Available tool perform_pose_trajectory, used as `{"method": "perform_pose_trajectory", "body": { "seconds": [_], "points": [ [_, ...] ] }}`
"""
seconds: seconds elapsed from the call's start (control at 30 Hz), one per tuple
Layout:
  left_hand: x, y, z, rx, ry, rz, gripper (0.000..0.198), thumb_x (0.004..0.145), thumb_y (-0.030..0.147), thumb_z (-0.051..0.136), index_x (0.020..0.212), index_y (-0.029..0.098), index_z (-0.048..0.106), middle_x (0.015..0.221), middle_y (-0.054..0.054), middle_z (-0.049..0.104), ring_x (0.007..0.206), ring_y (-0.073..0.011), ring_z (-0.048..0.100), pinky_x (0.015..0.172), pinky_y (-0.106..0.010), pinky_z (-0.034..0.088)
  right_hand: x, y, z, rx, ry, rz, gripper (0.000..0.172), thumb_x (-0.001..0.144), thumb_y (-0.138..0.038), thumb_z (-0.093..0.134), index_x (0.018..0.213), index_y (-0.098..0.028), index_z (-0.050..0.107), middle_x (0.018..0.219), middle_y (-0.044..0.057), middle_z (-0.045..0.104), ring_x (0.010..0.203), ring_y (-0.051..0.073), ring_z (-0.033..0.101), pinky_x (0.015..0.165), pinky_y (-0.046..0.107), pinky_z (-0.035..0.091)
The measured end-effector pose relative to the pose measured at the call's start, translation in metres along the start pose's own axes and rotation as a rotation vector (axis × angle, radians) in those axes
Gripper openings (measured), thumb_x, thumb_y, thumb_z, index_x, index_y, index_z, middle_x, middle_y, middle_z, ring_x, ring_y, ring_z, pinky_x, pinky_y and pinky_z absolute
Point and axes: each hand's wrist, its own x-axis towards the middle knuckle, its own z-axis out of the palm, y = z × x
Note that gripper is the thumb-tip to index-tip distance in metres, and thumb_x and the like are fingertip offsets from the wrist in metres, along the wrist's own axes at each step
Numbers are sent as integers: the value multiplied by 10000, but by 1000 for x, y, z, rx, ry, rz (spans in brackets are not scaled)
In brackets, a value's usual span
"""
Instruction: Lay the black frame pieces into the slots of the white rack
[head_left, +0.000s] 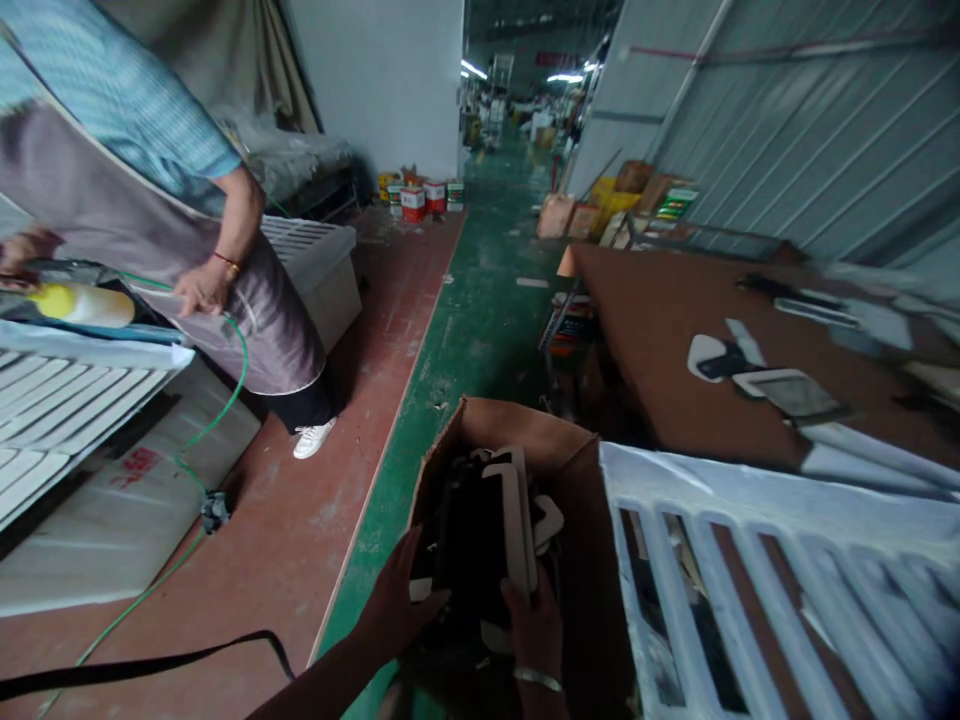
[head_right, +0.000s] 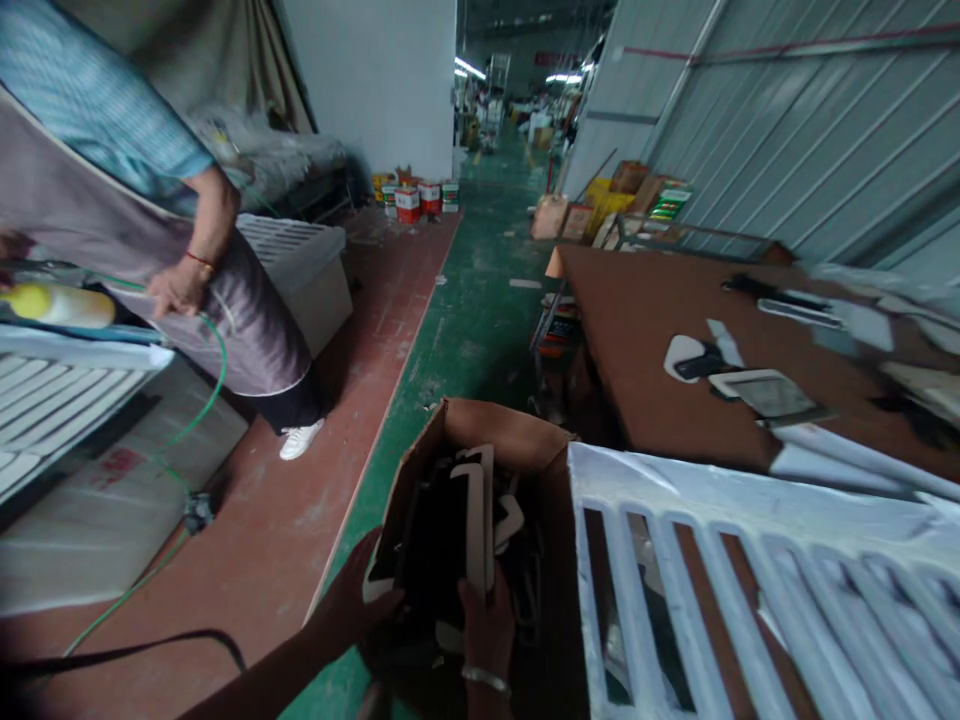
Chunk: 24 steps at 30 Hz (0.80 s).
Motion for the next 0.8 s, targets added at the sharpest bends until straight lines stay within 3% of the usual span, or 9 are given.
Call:
{"method": "perform_pose_trajectory", "body": {
  "seconds": [0.1,0.2,0.3,0.4,0.5,0.57,0.73,0.8],
  "points": [
    [-11,70,-20,-275,-145,58,945,731,467,637,1450,60,179,1495,-195,241,1386,-278,231,1154,-457,189,-56,-56,-32,-8,-48,-179,695,727,-461,590,1303,-84,492,1192,130,627,1073,233,606,925,336,500],
    [-34,126,-29,-630,-238,50,935,707,456,695,1433,75,246,1446,-197,347,1343,-303,320,1133,-438,253,-105,-108,-70,-191,-63,-594,437,833,-292,491,1237,-141,563,1184,95,642,1085,187,609,936,304,498],
    [-63,167,-28,-993,-347,-33,751,721,439,723,1349,169,411,1322,-136,517,1230,-306,469,1035,-412,404,-147,-154,-110,-459,-80,-974,428,863,-132,394,1255,-199,552,1147,58,656,1020,137,630,868,251,521],
    [-91,204,-17,-1258,-437,-70,534,672,450,769,1095,172,597,1145,-107,631,1113,-299,558,957,-411,470,-183,-187,-155,-809,38,-1112,428,869,-154,442,1270,-269,539,1115,41,662,828,153,658,679,271,554],
    [-120,250,-2,-1403,-444,-43,436,570,450,831,828,155,640,983,-89,675,1061,-286,580,965,-399,461,-210,-203,-202,-1062,201,-1204,390,863,-216,501,1238,-304,566,1131,54,659,723,181,645,571,315,539],
    [-146,285,6,-1469,-426,-8,431,530,443,851,779,158,644,958,-74,679,1055,-282,578,982,-399,446,-227,-207,-234,-1127,272,-1272,378,853,-204,508,1211,-293,591,1131,78,660,711,193,642,545,321,532],
    [-240,360,28,-1549,-447,158,508,619,521,774,932,136,664,1063,-131,647,1130,-315,540,1006,-429,410,-282,-195,-311,-1113,351,-1473,519,742,-69,447,1186,-275,619,1108,131,662,698,204,640,532,317,527],
    [-264,376,38,-1547,-405,215,564,641,585,724,1006,160,652,1071,-140,637,1123,-307,547,953,-421,444,-299,-189,-342,-967,316,-1375,606,745,-157,452,1308,-374,507,1172,99,628,744,217,634,579,364,532]
  ]
}}
